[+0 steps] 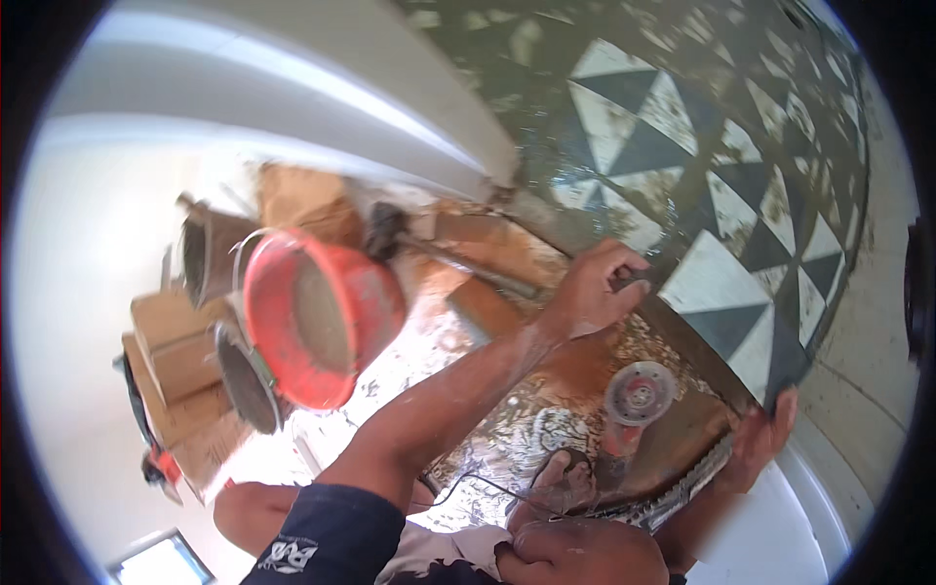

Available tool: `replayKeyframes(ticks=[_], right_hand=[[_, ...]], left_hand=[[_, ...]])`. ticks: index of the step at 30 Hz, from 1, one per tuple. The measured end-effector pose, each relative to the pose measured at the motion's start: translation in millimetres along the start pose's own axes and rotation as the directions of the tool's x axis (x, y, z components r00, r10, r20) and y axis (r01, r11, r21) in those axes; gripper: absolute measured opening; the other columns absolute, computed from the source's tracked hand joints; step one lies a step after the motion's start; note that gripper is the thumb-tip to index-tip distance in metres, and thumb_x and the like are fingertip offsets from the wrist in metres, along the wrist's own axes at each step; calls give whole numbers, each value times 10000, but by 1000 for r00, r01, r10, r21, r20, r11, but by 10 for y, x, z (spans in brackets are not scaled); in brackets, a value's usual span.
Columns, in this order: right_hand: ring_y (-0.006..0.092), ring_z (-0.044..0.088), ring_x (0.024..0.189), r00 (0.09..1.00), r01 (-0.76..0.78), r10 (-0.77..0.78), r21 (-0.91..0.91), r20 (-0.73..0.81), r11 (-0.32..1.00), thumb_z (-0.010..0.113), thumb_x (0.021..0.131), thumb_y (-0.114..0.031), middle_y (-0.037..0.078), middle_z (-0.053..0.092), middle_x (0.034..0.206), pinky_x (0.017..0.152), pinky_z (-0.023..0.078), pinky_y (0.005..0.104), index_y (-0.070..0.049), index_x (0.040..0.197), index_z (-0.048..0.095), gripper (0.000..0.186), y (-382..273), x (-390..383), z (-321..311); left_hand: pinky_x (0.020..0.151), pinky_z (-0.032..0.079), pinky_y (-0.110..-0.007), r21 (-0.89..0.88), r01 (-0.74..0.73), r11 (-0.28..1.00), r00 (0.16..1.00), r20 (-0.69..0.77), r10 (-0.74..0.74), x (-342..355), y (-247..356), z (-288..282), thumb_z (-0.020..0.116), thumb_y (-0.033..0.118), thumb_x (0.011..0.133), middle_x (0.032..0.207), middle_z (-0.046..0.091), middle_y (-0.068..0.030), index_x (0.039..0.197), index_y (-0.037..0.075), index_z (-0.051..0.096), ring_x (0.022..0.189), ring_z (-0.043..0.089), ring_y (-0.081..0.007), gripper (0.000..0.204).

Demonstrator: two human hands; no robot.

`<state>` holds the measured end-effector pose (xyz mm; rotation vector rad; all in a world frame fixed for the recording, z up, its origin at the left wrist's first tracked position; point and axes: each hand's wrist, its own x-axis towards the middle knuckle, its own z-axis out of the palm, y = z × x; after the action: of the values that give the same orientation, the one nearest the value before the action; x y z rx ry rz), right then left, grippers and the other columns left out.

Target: Measure, cut, and place decorative floor tiles at a doorway using an angle grinder and mortar.

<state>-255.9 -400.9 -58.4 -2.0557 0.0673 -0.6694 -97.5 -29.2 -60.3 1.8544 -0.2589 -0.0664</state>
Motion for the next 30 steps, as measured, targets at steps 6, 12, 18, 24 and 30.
replayKeyframes(ticks=[6, 12, 18, 24, 30], right_hand=[[232, 612, 1240, 815, -457, 518, 839, 262, 295, 555, 1068, -228, 110, 623, 1399, 1016, 526, 385, -52, 1417, 567, 391, -587, 331, -87], [263, 605, 1250, 861, -493, 124, 750, 492, 441, 573, 1030, -135, 163, 622, 1348, 1101, 478, 437, 32, 1349, 564, 360, -1866, 879, 667], [151, 656, 1039, 573, -518, 86, 278, 815, 809, 667, 995, -170, 101, 709, 1153, 959, 506, 294, 85, 1232, 659, 348, -3363, 1033, 2411], [108, 647, 946, 265, -514, 93, 59, 960, 856, 667, 1012, -435, 65, 731, 999, 866, 503, 269, 27, 1197, 705, 499, -3811, 630, 3975], [154, 700, 788, 189, -730, 282, -57, 941, 681, 669, 1005, -466, 47, 719, 931, 709, 588, 354, -32, 1069, 675, 438, -3564, 424, 4399]], left_hand=[[745, 554, -373, 271, -210, 940, 972, 158, 172, -712, 771, -1269, 729, 157, 914, 1000, 665, -125, 1129, 42, 675, 853, 679, -256, 250], [761, 578, -388, 586, 55, 808, 989, 78, -125, -1774, 1271, -2945, 701, 227, 944, 958, 690, -112, 1127, 110, 700, 823, 711, -276, 217], [799, 574, -437, 798, 331, 504, 884, -76, -461, -2241, 471, -3854, 720, 319, 901, 1033, 732, -145, 1146, 76, 696, 923, 730, -313, 346], [797, 587, -502, 849, 348, 397, 753, -1, -659, -2214, -536, -3981, 735, 217, 816, 1002, 754, -177, 1071, 71, 752, 949, 738, -380, 294], [788, 599, -485, 817, 283, 502, 822, 63, -566, -1989, -193, -3872, 725, 47, 747, 1029, 752, -206, 1010, 65, 776, 997, 741, -392, 268]])
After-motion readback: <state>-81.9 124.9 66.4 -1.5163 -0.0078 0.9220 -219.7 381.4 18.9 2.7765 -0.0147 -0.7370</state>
